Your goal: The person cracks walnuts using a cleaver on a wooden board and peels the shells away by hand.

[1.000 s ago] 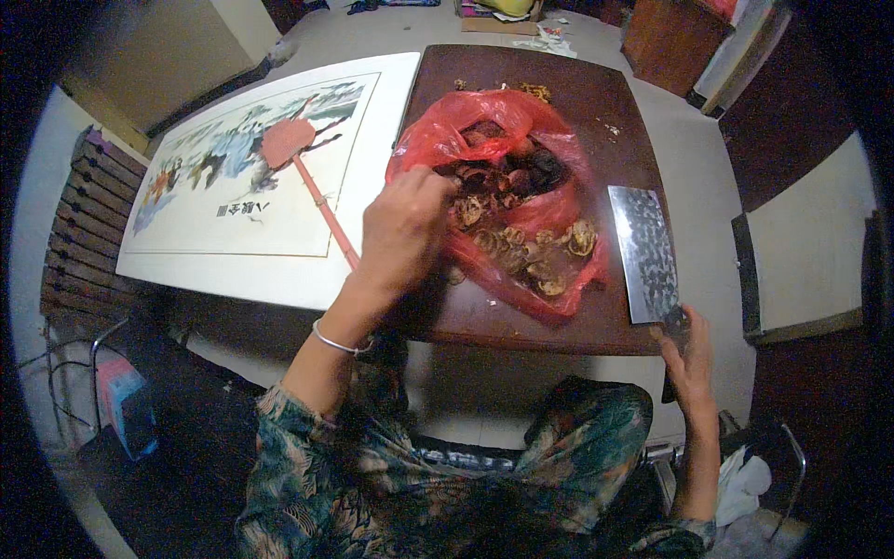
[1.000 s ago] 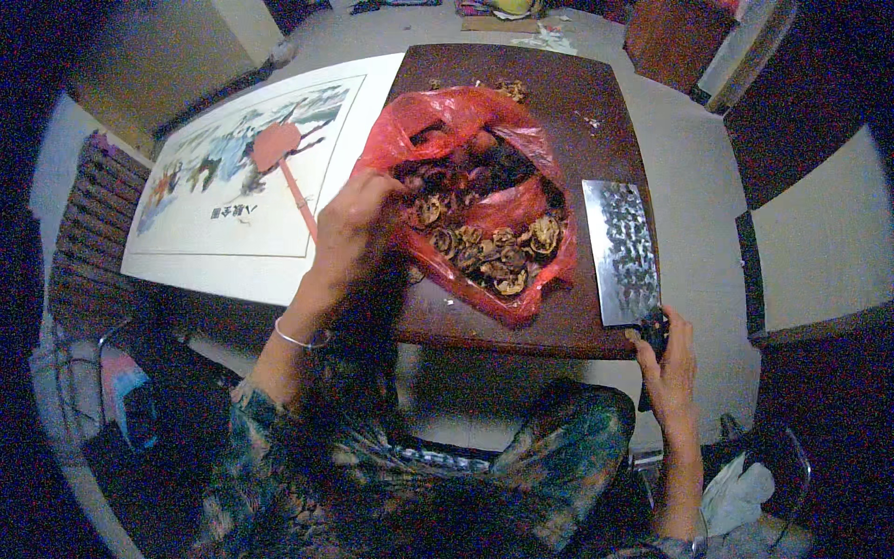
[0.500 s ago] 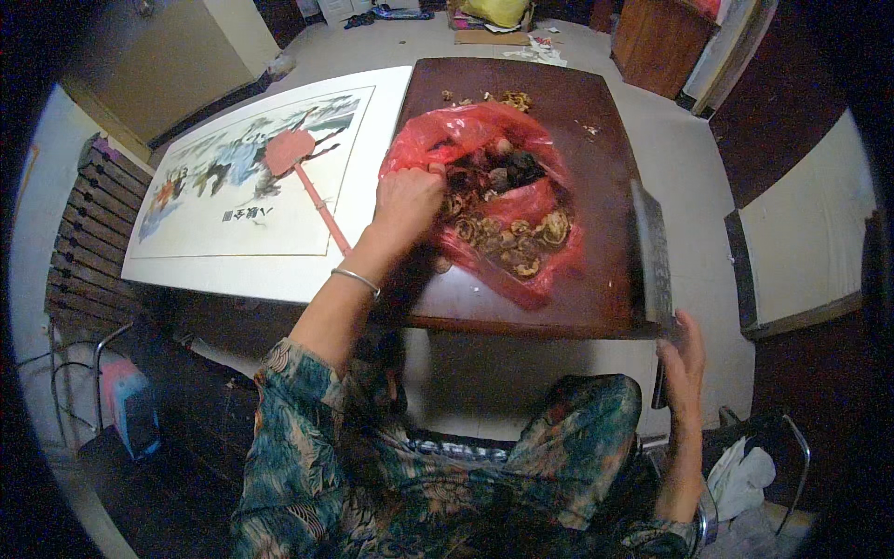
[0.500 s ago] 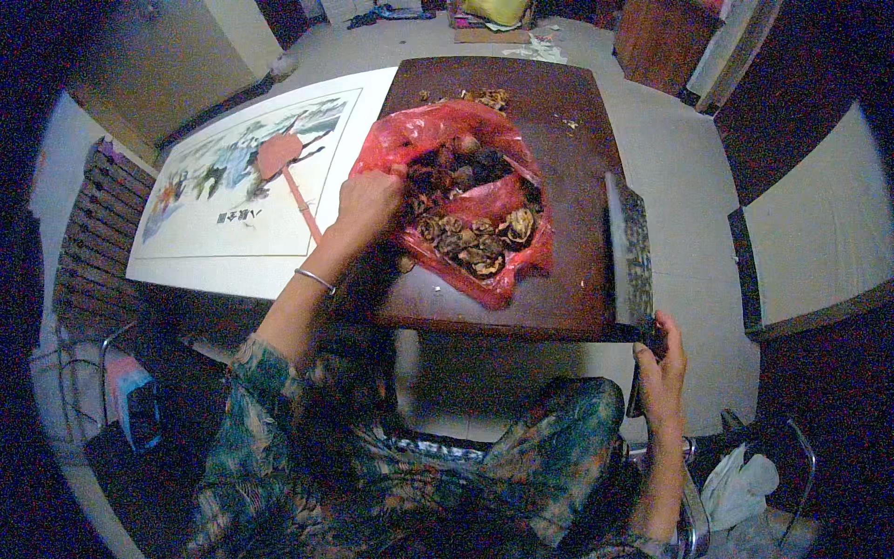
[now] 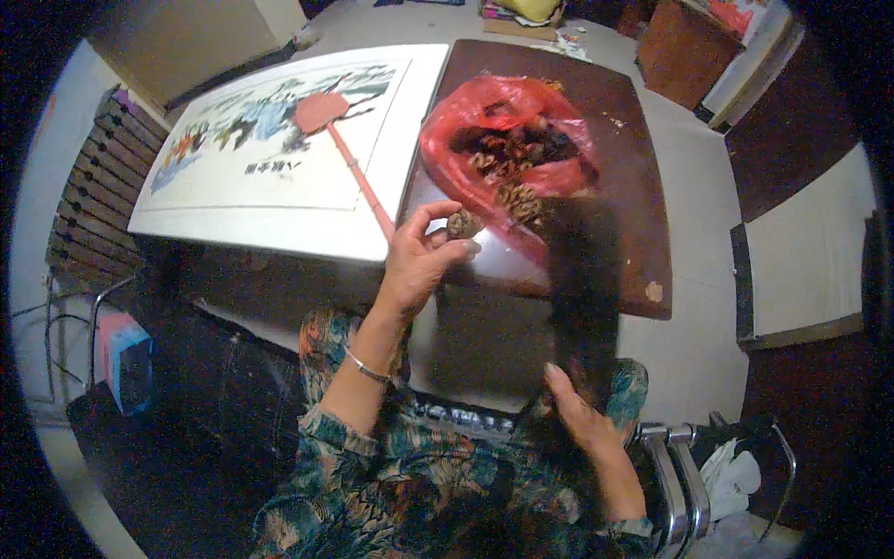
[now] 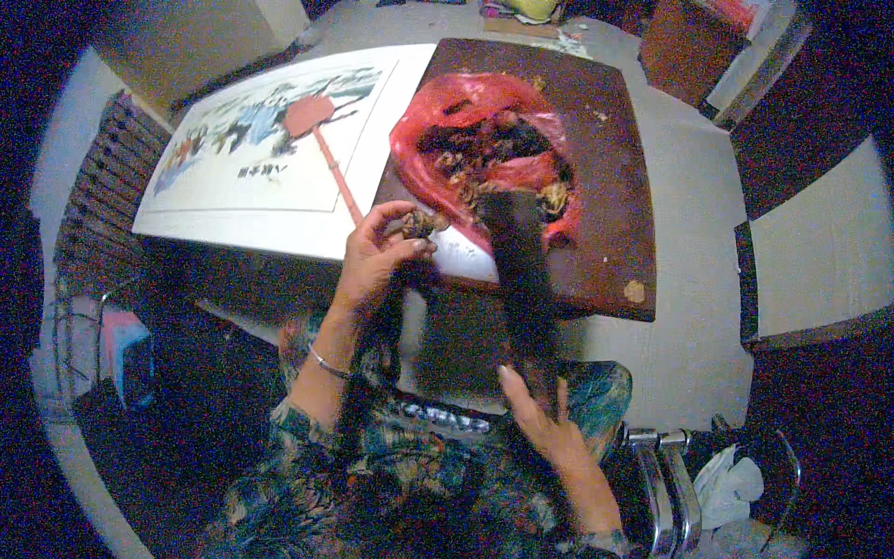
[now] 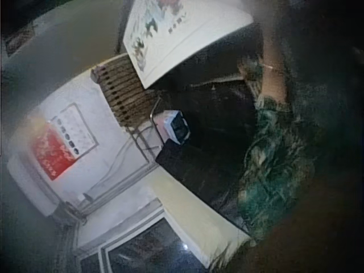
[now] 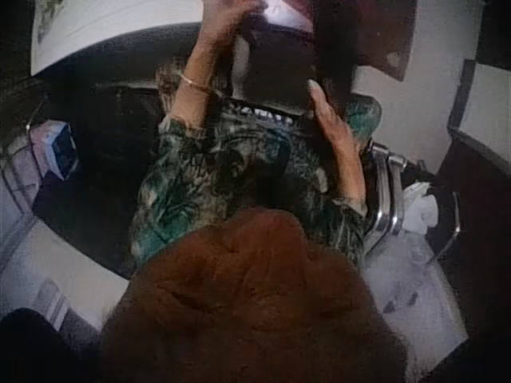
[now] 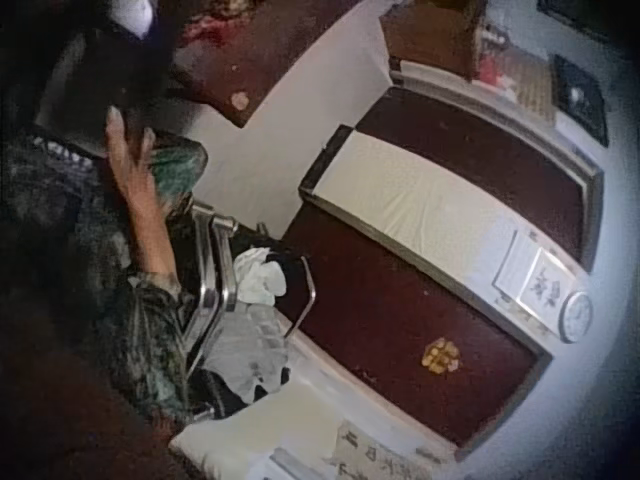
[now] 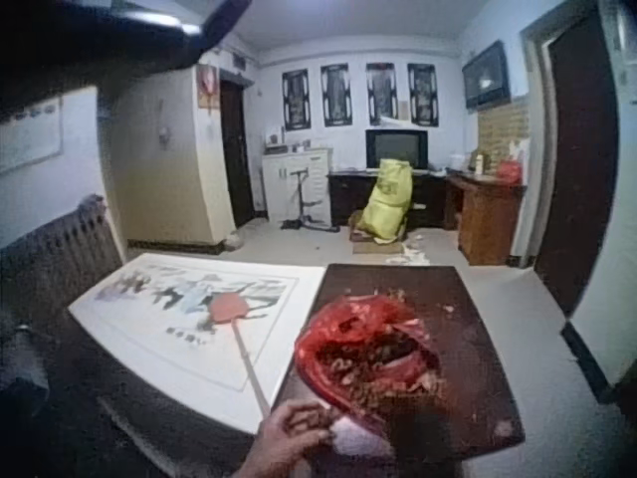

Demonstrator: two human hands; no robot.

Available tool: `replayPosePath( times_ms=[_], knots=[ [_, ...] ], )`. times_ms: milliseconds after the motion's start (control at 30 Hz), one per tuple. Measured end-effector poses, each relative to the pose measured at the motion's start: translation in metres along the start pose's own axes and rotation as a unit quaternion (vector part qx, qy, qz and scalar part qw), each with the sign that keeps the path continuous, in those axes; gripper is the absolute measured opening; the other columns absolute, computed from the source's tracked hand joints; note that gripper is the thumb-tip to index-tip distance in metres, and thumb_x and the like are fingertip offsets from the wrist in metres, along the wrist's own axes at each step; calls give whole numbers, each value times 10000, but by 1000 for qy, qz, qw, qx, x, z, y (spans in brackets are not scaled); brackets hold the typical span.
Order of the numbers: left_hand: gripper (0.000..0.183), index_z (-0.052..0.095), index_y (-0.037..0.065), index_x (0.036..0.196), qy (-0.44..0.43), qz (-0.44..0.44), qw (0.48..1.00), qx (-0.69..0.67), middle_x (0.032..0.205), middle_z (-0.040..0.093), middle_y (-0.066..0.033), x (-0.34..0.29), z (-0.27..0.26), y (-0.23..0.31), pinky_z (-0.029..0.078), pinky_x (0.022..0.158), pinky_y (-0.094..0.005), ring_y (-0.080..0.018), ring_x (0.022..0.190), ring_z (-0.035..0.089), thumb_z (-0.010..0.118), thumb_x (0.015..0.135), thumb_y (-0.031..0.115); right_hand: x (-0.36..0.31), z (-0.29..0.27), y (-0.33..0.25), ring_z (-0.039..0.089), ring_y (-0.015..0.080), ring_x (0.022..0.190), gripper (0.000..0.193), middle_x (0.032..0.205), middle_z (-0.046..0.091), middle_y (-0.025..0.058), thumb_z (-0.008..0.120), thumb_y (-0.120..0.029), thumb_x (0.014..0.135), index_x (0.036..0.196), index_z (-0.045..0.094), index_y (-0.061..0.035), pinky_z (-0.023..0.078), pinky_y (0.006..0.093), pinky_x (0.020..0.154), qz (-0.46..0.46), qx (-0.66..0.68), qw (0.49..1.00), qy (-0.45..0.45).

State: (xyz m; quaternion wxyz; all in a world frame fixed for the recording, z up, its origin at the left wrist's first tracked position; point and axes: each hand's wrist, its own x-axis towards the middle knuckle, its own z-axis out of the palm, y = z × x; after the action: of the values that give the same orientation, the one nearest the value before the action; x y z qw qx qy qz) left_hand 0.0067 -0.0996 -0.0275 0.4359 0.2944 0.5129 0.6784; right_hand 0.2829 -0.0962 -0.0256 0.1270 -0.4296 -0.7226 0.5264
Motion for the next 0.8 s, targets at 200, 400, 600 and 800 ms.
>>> replayPosePath(
  times_ms=[200,400,600,800],
  knots=[
    [302,549,38,1027,48,271,852,445,950,577,-124,1,-21,-31,463,763,-356,-279,887,569,659,760,124,48,42,-3,622,246,676,315,892,620,158,629,-86,837,1106,515,31,479,352,589,-347,-164,922,59],
    [392,511,11,1095,68,295,840,450,966,574,-138,4,-30,-35,439,823,-390,-325,915,550,663,748,113,70,54,-27,628,291,636,201,760,631,167,595,-103,859,1015,532,8,482,365,581,-288,-115,949,45],
    [637,366,-11,1279,95,282,861,413,1015,605,-149,2,-36,-42,439,880,-373,-310,989,559,676,734,100,76,55,-34,633,311,691,260,831,638,190,580,-131,866,1065,520,25,488,369,604,-206,-93,974,8],
    [703,325,-3,1319,96,263,881,382,997,617,-147,1,-35,-42,449,873,-370,-297,995,570,688,721,68,75,51,-41,634,316,710,297,859,636,190,588,-118,849,1095,512,31,489,371,632,-187,-97,978,6]
  ],
)
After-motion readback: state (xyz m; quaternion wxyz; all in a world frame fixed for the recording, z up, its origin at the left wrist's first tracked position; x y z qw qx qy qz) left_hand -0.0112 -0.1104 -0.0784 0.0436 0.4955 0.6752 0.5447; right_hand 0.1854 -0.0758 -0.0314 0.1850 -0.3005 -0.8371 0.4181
